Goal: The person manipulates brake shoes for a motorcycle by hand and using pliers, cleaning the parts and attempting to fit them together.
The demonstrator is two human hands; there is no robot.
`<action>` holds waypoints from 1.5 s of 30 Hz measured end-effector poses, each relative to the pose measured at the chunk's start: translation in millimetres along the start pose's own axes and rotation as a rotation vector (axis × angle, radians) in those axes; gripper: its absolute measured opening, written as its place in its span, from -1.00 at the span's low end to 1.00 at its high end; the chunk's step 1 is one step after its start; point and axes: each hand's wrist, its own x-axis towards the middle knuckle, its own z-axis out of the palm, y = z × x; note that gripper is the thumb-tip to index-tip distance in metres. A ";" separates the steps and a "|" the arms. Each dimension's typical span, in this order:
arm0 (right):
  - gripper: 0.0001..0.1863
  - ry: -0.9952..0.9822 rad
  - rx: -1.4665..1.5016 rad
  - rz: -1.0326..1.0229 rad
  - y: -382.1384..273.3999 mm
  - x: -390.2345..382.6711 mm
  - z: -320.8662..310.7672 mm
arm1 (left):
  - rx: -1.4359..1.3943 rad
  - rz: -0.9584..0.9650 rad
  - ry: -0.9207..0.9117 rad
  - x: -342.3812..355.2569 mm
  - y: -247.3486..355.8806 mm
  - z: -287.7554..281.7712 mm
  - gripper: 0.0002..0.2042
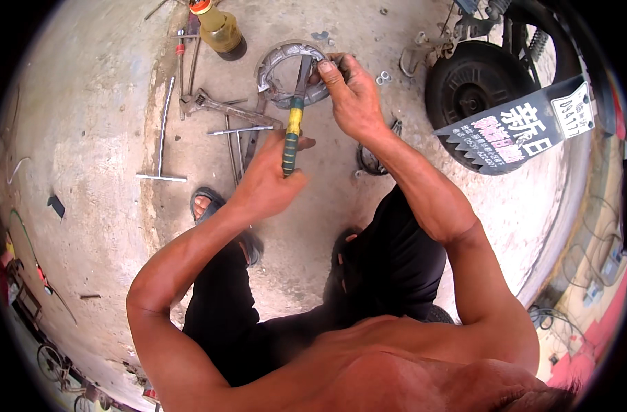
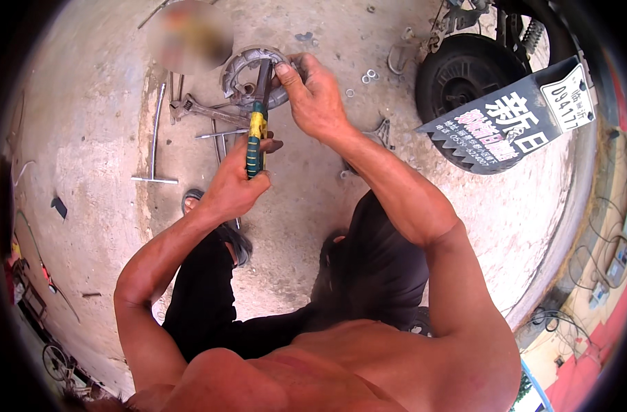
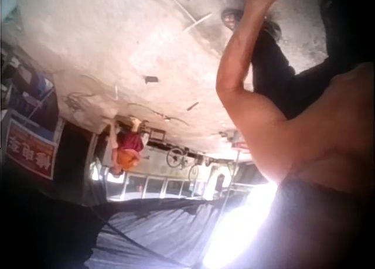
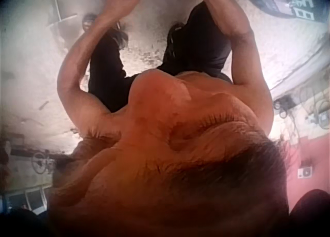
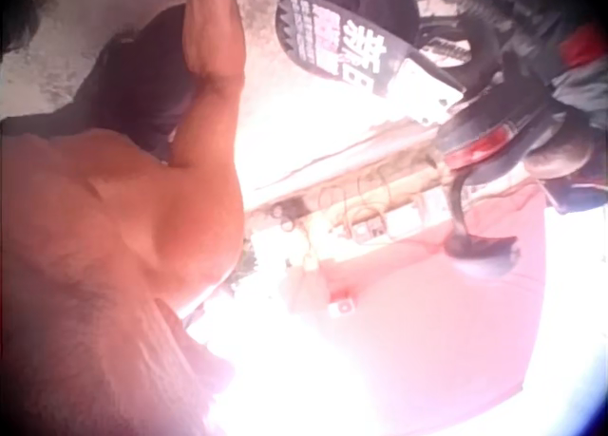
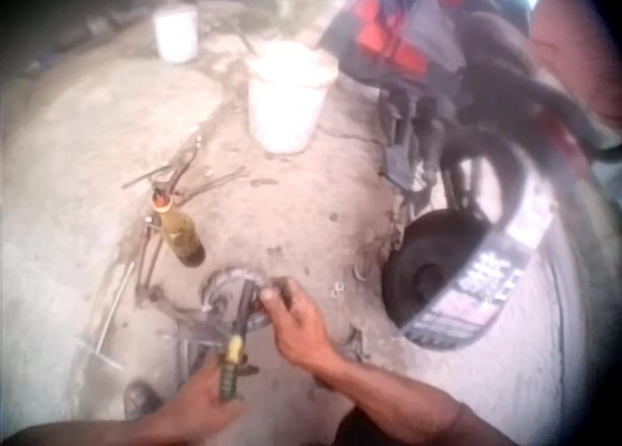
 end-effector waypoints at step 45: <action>-0.58 0.069 -0.023 -0.061 26.1 12.3 0.9 | -0.112 -0.059 -0.086 -21.5 1.2 -40.6 -0.44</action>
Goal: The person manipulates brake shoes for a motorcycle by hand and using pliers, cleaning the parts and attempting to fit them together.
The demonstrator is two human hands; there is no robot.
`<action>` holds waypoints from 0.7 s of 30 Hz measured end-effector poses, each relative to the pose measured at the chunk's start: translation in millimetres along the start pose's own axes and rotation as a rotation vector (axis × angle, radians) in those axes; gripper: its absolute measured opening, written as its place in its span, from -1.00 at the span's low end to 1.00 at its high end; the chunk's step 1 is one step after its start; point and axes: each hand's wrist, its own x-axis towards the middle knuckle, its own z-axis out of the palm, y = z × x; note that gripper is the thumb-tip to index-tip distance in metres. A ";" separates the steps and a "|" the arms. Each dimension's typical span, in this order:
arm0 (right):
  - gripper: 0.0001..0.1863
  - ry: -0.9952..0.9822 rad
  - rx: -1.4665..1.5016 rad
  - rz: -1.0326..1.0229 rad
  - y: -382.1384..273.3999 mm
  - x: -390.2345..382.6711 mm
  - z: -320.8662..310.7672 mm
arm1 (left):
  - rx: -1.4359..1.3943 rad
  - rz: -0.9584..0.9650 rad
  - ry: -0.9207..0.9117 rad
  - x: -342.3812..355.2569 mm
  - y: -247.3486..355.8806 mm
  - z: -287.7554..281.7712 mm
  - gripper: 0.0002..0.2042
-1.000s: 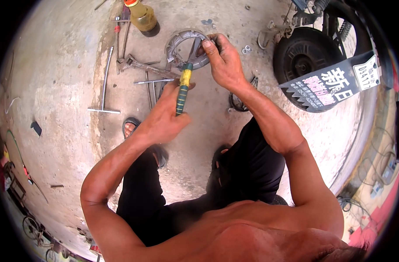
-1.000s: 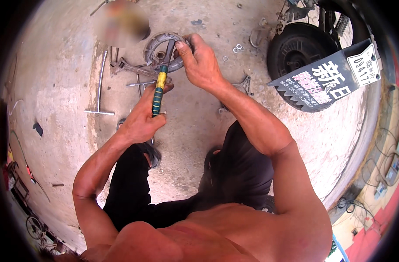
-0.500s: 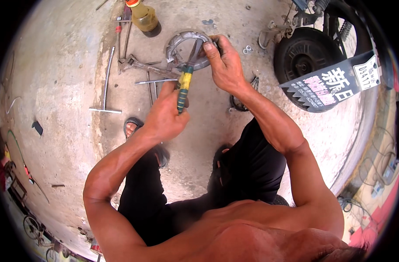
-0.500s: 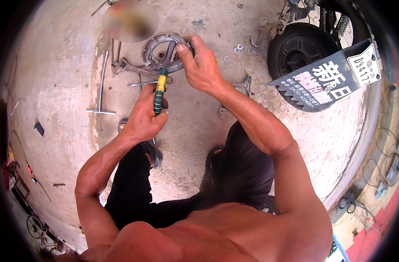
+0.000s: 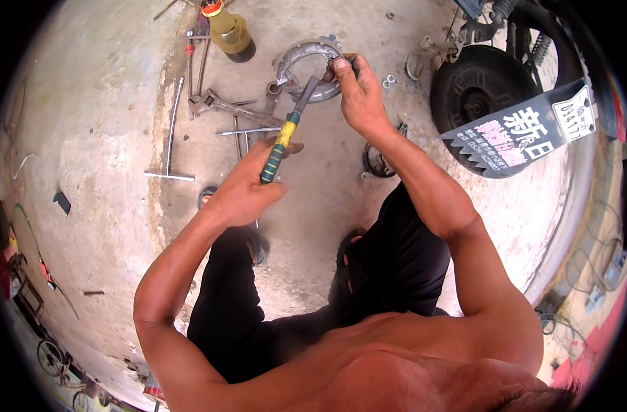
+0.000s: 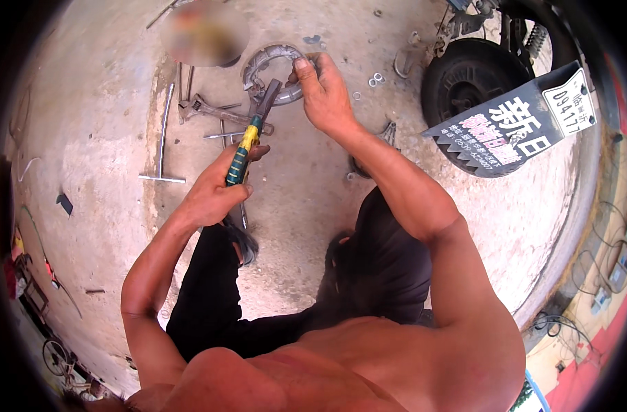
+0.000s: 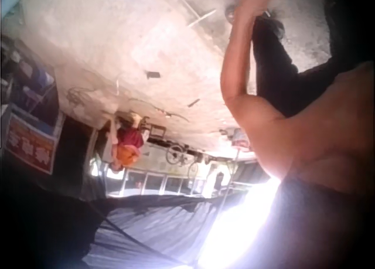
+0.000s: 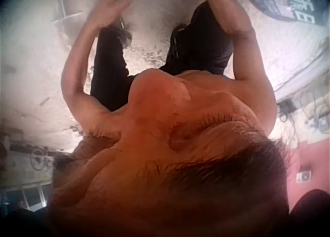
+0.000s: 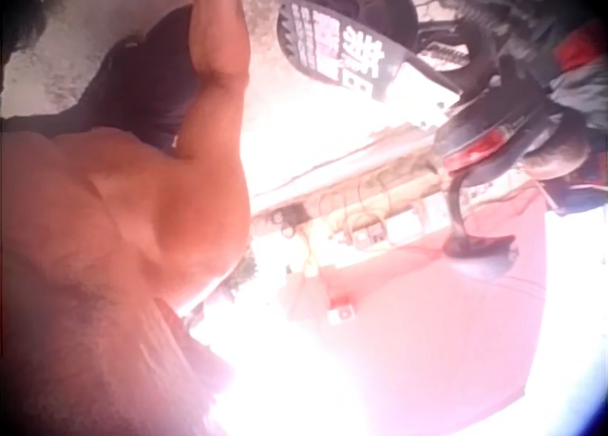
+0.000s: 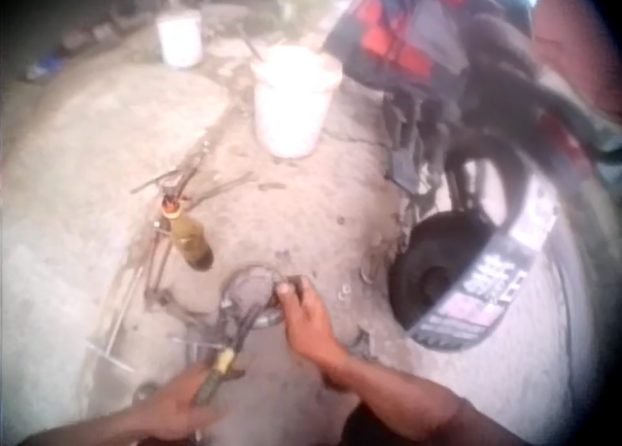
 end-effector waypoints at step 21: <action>-0.54 -0.627 0.302 0.244 -30.9 -19.1 17.8 | -0.722 -0.251 0.395 17.8 -7.8 -60.8 -0.78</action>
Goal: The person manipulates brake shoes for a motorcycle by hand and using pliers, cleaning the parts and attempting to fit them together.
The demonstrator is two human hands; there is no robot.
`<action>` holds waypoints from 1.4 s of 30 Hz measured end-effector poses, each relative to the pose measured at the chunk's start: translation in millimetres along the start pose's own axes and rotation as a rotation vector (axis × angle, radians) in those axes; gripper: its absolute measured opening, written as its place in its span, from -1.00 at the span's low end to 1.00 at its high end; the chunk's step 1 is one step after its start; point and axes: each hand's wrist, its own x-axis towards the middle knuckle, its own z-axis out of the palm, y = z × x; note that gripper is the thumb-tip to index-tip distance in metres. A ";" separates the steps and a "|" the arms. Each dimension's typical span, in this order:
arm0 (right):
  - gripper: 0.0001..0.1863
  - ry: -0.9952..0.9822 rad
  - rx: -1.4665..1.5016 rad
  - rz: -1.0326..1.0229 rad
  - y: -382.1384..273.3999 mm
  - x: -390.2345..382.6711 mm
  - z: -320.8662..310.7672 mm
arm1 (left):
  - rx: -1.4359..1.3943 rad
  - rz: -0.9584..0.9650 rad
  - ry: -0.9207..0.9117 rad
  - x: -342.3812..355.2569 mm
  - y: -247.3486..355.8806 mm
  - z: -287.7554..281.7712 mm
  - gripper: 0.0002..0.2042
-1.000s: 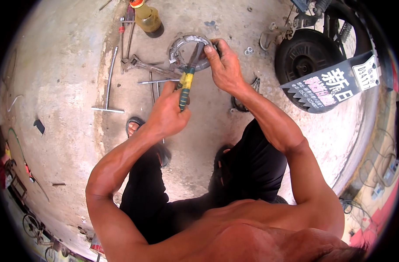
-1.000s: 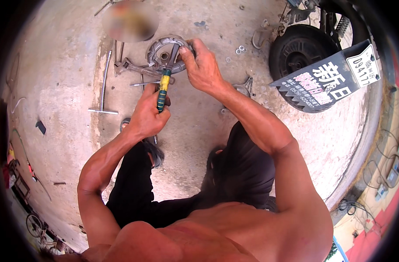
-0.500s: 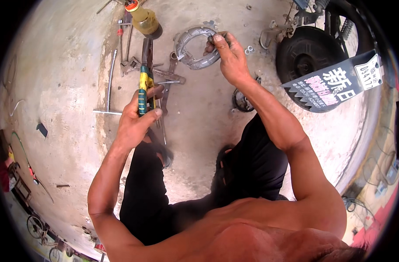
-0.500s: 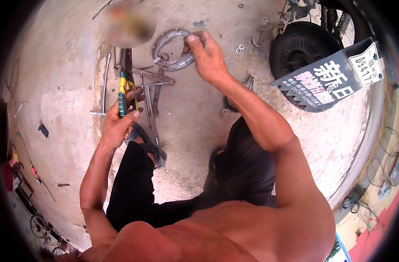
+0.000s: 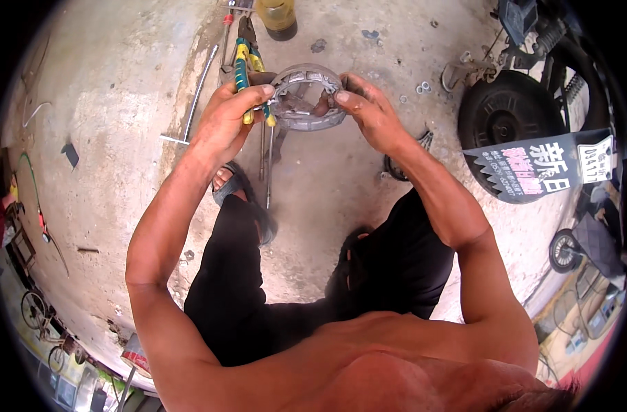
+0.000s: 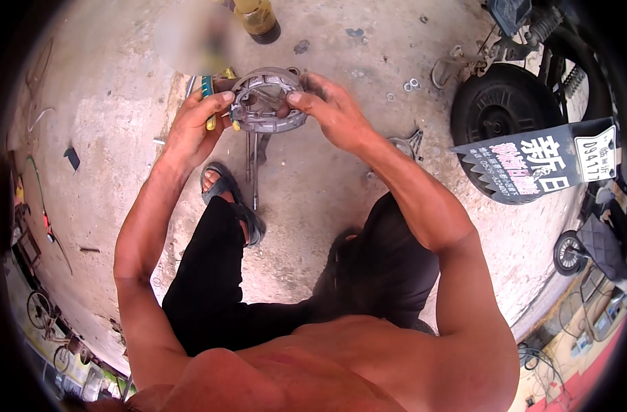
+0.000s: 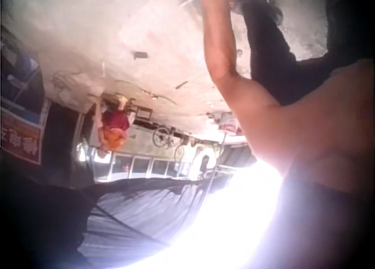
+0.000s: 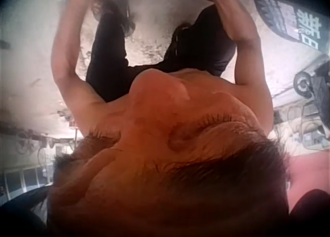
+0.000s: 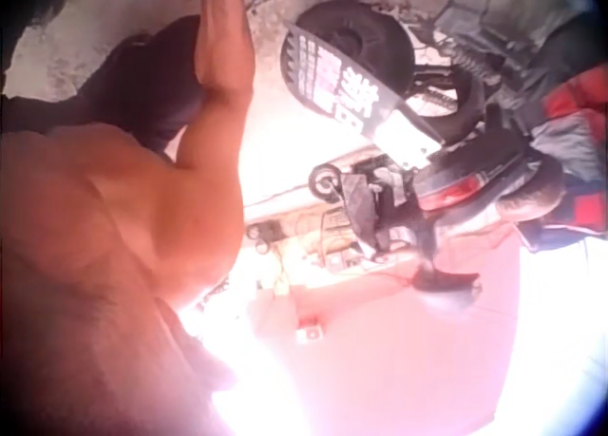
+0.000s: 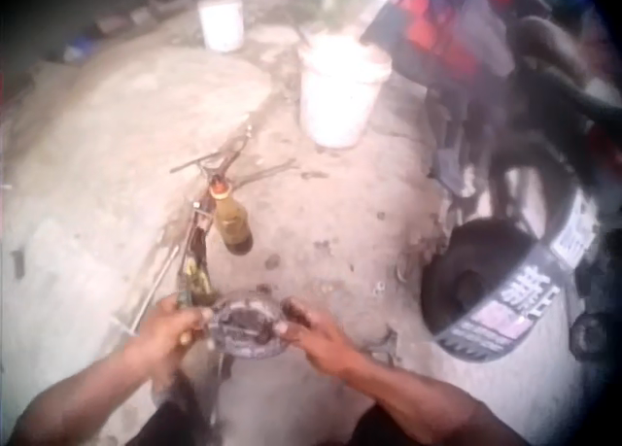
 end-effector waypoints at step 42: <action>-0.59 0.023 0.486 0.309 -1.8 -9.2 -4.5 | 0.546 0.255 -0.446 38.0 -44.9 3.2 -0.31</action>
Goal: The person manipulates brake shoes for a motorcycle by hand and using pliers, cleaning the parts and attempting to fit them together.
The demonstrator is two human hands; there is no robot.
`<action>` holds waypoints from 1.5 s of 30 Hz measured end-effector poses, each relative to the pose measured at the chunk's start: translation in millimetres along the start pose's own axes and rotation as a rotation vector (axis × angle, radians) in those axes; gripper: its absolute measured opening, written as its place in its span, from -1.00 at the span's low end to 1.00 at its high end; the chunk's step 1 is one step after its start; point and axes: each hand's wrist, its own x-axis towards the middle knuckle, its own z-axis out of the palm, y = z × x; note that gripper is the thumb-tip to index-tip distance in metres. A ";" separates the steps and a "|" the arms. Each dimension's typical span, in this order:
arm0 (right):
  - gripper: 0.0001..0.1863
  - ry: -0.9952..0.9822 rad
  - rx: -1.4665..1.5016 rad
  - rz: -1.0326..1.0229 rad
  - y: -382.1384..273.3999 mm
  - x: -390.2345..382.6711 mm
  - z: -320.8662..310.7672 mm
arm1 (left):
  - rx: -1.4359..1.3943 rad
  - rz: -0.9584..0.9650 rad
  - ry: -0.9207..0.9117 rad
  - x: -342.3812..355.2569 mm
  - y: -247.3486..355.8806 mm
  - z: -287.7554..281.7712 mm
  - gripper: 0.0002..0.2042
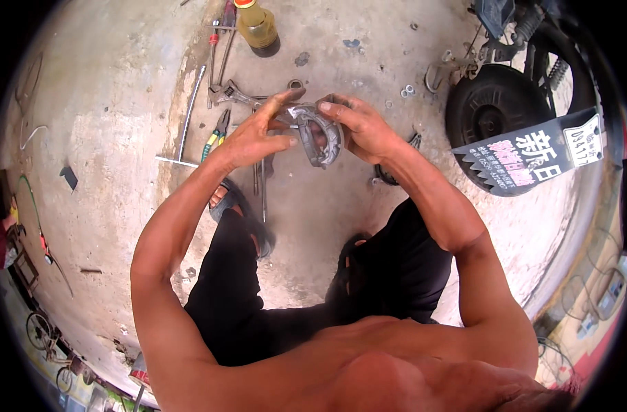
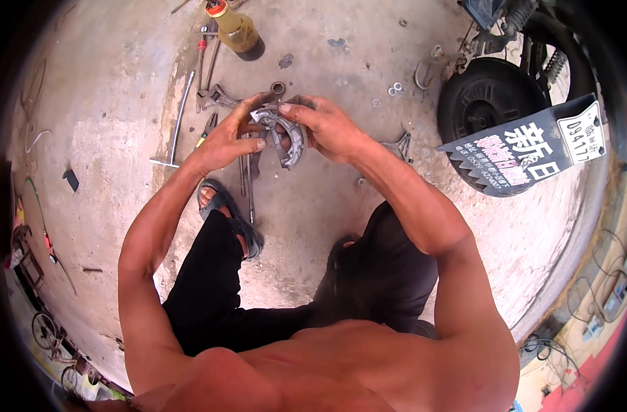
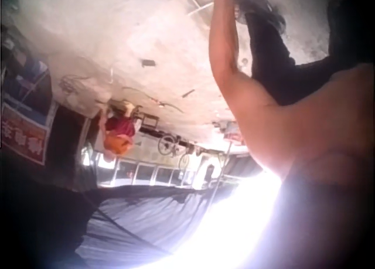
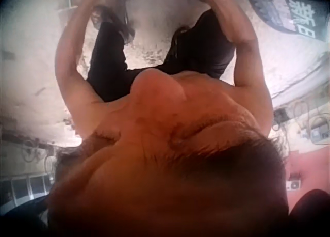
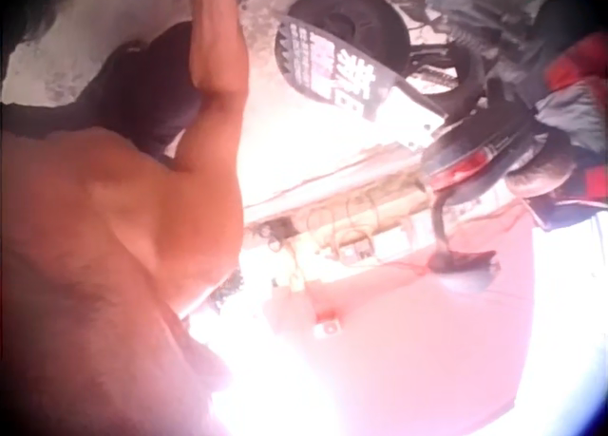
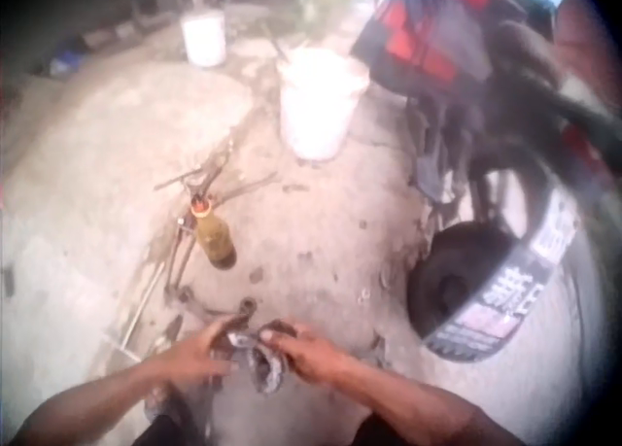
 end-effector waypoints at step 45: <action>-0.62 0.196 0.134 -0.043 -2.3 9.7 14.0 | 0.044 -0.249 0.054 -15.1 22.4 0.6 -0.73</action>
